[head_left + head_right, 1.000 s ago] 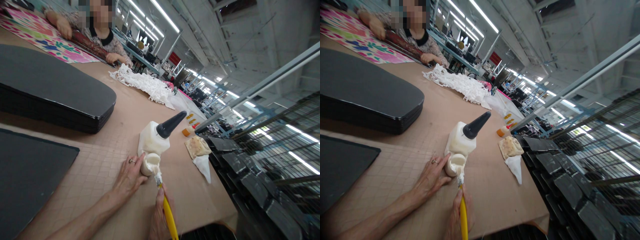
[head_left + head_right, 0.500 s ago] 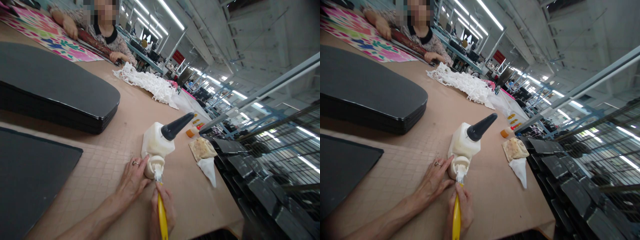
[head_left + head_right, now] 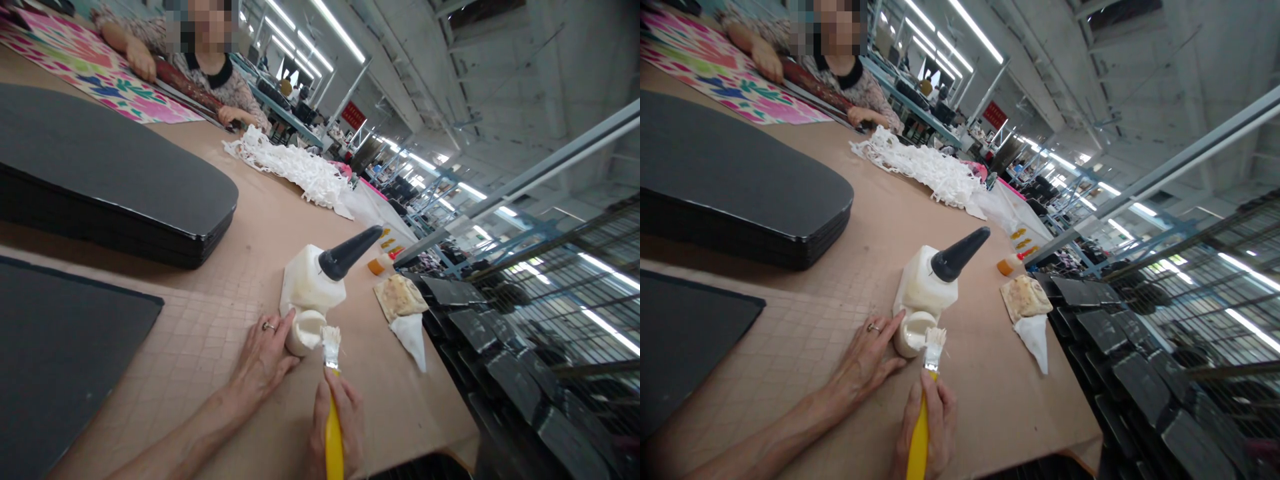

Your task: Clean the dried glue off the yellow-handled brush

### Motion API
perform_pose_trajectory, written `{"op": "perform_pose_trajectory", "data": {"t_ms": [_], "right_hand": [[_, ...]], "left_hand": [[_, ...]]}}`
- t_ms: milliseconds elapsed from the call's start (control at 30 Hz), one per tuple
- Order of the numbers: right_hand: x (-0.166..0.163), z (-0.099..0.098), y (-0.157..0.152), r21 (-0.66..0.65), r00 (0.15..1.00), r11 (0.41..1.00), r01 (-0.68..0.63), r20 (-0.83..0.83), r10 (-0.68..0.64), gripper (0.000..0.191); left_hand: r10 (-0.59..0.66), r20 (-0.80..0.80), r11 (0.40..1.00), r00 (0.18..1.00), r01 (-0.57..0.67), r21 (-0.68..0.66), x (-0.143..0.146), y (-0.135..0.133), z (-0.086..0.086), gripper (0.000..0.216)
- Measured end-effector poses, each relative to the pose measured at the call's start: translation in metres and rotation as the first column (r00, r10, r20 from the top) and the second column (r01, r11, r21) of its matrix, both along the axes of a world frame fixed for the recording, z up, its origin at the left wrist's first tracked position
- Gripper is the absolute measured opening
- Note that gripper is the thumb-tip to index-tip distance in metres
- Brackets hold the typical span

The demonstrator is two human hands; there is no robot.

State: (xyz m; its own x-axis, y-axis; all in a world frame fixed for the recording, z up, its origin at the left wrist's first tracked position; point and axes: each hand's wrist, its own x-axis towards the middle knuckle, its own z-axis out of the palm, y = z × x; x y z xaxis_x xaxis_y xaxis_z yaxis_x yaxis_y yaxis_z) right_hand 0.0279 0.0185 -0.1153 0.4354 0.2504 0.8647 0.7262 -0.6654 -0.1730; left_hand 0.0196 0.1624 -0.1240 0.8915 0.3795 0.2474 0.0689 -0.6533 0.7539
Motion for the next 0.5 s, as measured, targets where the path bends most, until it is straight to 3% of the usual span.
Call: {"op": "perform_pose_trajectory", "data": {"t_ms": [133, 267, 367, 500], "right_hand": [[0.013, -0.011, 0.010, -0.188, 0.985, 0.978, 0.088, 0.166, -0.057, 0.026], [0.008, -0.016, 0.008, -0.134, 0.999, 0.991, 0.016, 0.050, -0.009, 0.026], [-0.001, -0.011, 0.004, -0.177, 0.997, 0.984, 0.017, 0.075, -0.004, 0.023], [-0.007, -0.006, 0.003, -0.124, 0.983, 0.979, 0.163, 0.100, -0.152, 0.029]], "left_hand": [[0.013, -0.006, 1.000, 1.000, -0.013, 0.005, 0.001, -0.001, 0.000, 0.070], [0.012, 0.033, 1.000, 0.999, -0.012, 0.015, 0.002, -0.001, -0.002, 0.069], [0.012, 0.034, 1.000, 0.999, -0.012, 0.006, 0.001, 0.000, -0.003, 0.068], [-0.008, 0.057, 1.000, 0.998, 0.007, 0.011, 0.000, 0.000, -0.006, 0.069]]}}
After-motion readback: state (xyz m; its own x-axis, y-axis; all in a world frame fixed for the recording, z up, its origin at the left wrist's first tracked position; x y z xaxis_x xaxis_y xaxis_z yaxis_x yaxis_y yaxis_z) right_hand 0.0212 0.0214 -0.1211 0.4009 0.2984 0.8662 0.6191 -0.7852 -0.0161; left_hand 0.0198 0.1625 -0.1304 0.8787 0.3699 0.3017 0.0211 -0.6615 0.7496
